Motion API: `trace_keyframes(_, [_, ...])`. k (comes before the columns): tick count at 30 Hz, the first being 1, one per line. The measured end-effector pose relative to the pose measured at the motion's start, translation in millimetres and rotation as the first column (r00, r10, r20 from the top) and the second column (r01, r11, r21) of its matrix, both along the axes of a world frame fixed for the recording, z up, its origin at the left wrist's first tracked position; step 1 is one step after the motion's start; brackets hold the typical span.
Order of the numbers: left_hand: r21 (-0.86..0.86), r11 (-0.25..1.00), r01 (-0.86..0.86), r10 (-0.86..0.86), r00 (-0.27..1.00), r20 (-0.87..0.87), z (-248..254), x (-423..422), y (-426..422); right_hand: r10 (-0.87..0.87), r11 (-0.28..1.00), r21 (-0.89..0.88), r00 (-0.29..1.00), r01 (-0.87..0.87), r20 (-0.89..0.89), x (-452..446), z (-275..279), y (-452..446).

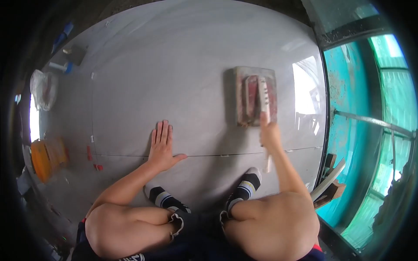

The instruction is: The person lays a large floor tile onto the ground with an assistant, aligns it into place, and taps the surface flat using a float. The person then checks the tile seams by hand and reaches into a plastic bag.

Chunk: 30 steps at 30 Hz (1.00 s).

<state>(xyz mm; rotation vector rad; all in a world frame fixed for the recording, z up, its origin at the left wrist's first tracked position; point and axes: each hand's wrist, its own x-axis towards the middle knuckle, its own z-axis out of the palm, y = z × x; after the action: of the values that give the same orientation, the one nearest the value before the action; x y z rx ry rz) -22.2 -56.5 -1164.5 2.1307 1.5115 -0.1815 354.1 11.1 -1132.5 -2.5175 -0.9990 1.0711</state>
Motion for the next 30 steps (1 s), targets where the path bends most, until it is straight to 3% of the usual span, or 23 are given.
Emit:
trace_keyframes(2, [-0.003, 0.999, 0.039, -0.039, 0.998, -0.039, 4.6, -1.1, 14.3, 0.033, 0.993, -0.105, 0.988, -0.049, -0.152, -5.0, 3.9, 5.0])
trace_keyframes(5, [-0.067, 0.989, 0.128, -0.136, 0.982, -0.128, 34.6, -23.6, 46.4, 0.262, 0.962, -0.075, 0.965, -0.262, -0.013, -23.3, 6.6, 2.3])
trace_keyframes(6, [-0.092, 0.985, 0.144, -0.155, 0.98, -0.123, 34.3, -37.9, 58.4, 0.313, 0.946, -0.071, 0.948, -0.316, -0.051, -26.0, 13.4, 5.4])
trace_keyframes(8, [-0.238, 0.969, 0.065, -0.119, 0.968, -0.219, 55.2, -49.6, 88.8, 0.273, 0.958, -0.064, 0.959, -0.278, -0.081, -35.6, 10.8, 10.3])
trace_keyframes(10, [-0.181, 0.95, 0.256, -0.302, 0.901, -0.311, 76.2, -42.2, 117.2, 0.26, 0.963, -0.029, 0.95, -0.269, -0.17, -40.9, 3.2, 15.3])
trace_keyframes(13, [-0.116, 0.936, 0.332, -0.351, 0.896, -0.273, 59.0, -11.9, 138.7, 0.243, 0.97, 0.083, 0.927, -0.229, -0.287, -44.4, -9.4, 13.5])
trace_keyframes(16, [0.12, 0.993, 0.006, -0.002, 0.999, -0.032, 9.8, 32.3, 138.4, 0.199, 0.975, 0.173, 0.895, -0.14, -0.398, -47.0, -13.0, 12.5])
trace_keyframes(19, [0.204, 0.936, -0.286, 0.24, 0.945, 0.223, -39.8, 59.5, 130.4, 0.13, 0.99, 0.047, 0.746, -0.131, -0.653, -30.0, 7.8, 13.8])
trace_keyframes(21, [0.372, 0.868, -0.328, 0.251, 0.937, 0.242, -56.9, 84.0, 104.3, 0.065, 0.992, -0.029, 0.677, -0.126, -0.733, -27.3, 6.9, 5.3])
trace_keyframes(22, [0.452, 0.822, -0.347, 0.256, 0.933, 0.252, -60.2, 97.1, 88.1, 0.11, 0.993, 0.05, 0.741, -0.103, -0.662, -28.9, 3.3, 2.4])
trace_keyframes(24, [0.574, 0.803, -0.158, 0.207, 0.978, -0.02, -61.3, 118.6, 47.8, 0.186, 0.971, 0.222, 0.851, -0.084, -0.491, -33.2, -10.9, 0.2])
trace_keyframes(25, [0.504, 0.854, -0.128, 0.19, 0.979, -0.073, -48.9, 131.7, 28.0, 0.268, 0.94, 0.308, 0.872, -0.144, -0.41, -29.9, -22.7, -0.8])
trace_keyframes(27, [0.409, 0.909, -0.077, 0.151, 0.977, -0.152, -28.3, 139.7, 2.8, 0.297, 0.954, 0.107, 0.849, -0.278, -0.437, -4.7, 23.6, 12.2])
trace_keyframes(30, [0.389, 0.921, -0.034, 0.098, 0.985, -0.144, -26.0, 118.6, -5.5, 0.27, 0.949, 0.255, 0.896, -0.186, -0.353, 10.0, 52.3, 17.6])
